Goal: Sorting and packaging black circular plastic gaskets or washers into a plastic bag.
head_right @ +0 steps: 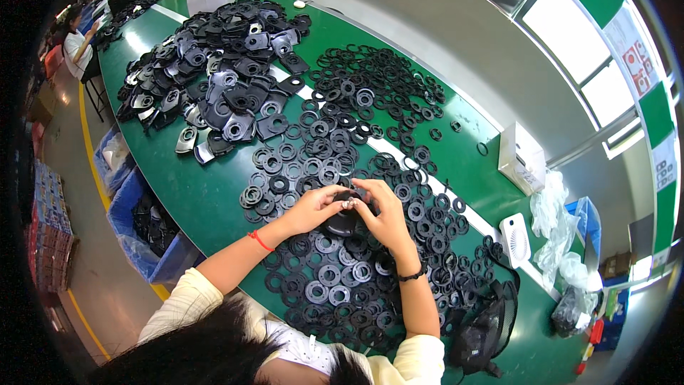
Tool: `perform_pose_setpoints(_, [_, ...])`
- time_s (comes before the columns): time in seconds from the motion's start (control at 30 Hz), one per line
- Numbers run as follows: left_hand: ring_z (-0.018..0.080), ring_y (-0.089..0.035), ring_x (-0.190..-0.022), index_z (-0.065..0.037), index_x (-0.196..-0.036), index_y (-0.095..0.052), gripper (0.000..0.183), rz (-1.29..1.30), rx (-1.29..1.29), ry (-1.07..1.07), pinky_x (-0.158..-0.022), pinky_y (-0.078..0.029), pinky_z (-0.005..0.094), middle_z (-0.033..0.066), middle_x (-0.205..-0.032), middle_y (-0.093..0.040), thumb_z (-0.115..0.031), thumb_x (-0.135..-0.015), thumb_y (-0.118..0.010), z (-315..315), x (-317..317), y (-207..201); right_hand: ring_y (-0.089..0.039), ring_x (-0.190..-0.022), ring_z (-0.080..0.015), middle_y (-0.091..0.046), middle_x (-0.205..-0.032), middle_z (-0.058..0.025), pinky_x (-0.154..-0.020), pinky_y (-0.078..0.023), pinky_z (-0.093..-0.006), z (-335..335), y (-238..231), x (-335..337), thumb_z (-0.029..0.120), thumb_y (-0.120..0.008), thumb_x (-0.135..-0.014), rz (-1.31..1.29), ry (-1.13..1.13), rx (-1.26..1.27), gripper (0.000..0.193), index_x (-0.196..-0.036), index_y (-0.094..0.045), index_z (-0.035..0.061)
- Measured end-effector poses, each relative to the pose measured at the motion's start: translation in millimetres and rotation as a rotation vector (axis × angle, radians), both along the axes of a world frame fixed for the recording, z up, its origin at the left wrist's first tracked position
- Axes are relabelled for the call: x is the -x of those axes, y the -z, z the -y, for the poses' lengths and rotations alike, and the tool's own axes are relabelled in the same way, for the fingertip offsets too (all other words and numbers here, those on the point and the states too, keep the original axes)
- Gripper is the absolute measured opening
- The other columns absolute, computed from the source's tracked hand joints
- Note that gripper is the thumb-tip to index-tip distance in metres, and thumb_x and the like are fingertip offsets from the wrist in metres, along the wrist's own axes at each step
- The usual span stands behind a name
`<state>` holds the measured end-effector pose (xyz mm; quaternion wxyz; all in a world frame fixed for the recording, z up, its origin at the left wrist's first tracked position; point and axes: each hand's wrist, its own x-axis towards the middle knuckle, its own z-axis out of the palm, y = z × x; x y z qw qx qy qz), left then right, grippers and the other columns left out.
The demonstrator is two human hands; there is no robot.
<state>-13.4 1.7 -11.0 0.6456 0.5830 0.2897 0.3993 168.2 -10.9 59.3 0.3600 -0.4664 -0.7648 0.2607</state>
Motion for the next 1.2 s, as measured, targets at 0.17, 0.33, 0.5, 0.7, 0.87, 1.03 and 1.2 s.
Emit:
perform_pose_setpoints(0.17, [0.01,-0.062,-0.087,0.0,-0.123,-0.048,0.033,-0.218,-0.099,-0.01,-0.078,-0.049,0.0265,0.0093,-0.096,-0.068,-0.013,-0.094,-0.054,6,2,-11,-0.056,-0.067,-0.0121,-0.06,-0.098,-0.0067,-0.058,-0.046,-0.0238,6,7,4,0.004,-0.066,-0.081,-0.012,-0.019,-0.053,0.016,-0.097,-0.069,0.0051])
perform_pose_setpoints(0.33, [0.0092,-0.061,-0.082,-0.001,-0.123,-0.047,0.034,-0.169,-0.109,-0.024,-0.071,-0.048,0.0261,0.0086,-0.091,-0.068,-0.015,-0.093,-0.055,4,2,-3,-0.055,-0.064,-0.0082,-0.059,-0.1,-0.0064,-0.055,-0.044,-0.0207,8,2,8,0.0,-0.066,-0.08,0.02,0.047,0.012,0.018,-0.098,-0.068,0.0042])
perform_pose_setpoints(0.5, [0.0072,-0.059,-0.078,-0.001,-0.122,-0.047,0.035,-0.176,-0.133,0.003,-0.067,-0.047,0.0252,0.0065,-0.085,-0.067,-0.017,-0.093,-0.057,5,1,-2,-0.05,-0.059,-0.0073,-0.059,-0.099,-0.0051,-0.053,-0.042,-0.0215,3,13,-1,0.003,-0.066,-0.081,-0.068,-0.026,0.109,0.013,-0.094,-0.065,0.0031])
perform_pose_setpoints(0.7, [0.0043,-0.053,-0.066,0.0,-0.122,-0.047,0.04,-0.129,-0.111,0.011,-0.06,-0.044,0.0238,0.0019,-0.075,-0.062,-0.02,-0.091,-0.061,6,1,0,-0.046,-0.057,-0.0051,-0.059,-0.097,-0.0035,-0.051,-0.038,-0.0197,2,10,-5,0.003,-0.066,-0.081,-0.106,-0.058,0.189,0.009,-0.09,-0.065,0.0028])
perform_pose_setpoints(0.87, [0.0078,-0.057,-0.068,-0.001,-0.119,-0.047,0.035,-0.422,-0.192,0.086,-0.062,-0.045,0.0262,0.0042,-0.076,-0.063,-0.021,-0.093,-0.057,3,4,-9,-0.046,-0.057,-0.0053,-0.058,-0.09,-0.0026,-0.052,-0.038,-0.0204,3,7,-2,0.004,-0.067,-0.081,-0.101,-0.003,0.232,0.012,-0.093,-0.065,0.0024])
perform_pose_setpoints(1.03, [0.0119,-0.061,-0.072,-0.002,-0.123,-0.042,0.034,-0.232,-0.198,0.089,-0.067,-0.046,0.0271,0.009,-0.087,-0.069,-0.02,-0.095,-0.052,7,3,-10,-0.048,-0.056,-0.0082,-0.057,-0.079,-0.0038,-0.052,-0.039,-0.0223,1,14,-9,0.008,-0.066,-0.083,0.012,-0.025,0.173,0.01,-0.092,-0.065,0.0028])
perform_pose_setpoints(1.2, [0.012,-0.063,-0.076,-0.003,-0.127,-0.037,0.037,-0.303,-0.194,0.134,-0.069,-0.046,0.0267,0.0112,-0.096,-0.07,-0.017,-0.095,-0.051,8,5,-19,-0.054,-0.06,-0.0077,-0.059,-0.077,-0.0048,-0.054,-0.042,-0.0219,3,16,-8,0.008,-0.063,-0.087,0.012,-0.015,0.199,0.01,-0.088,-0.06,-0.0011])
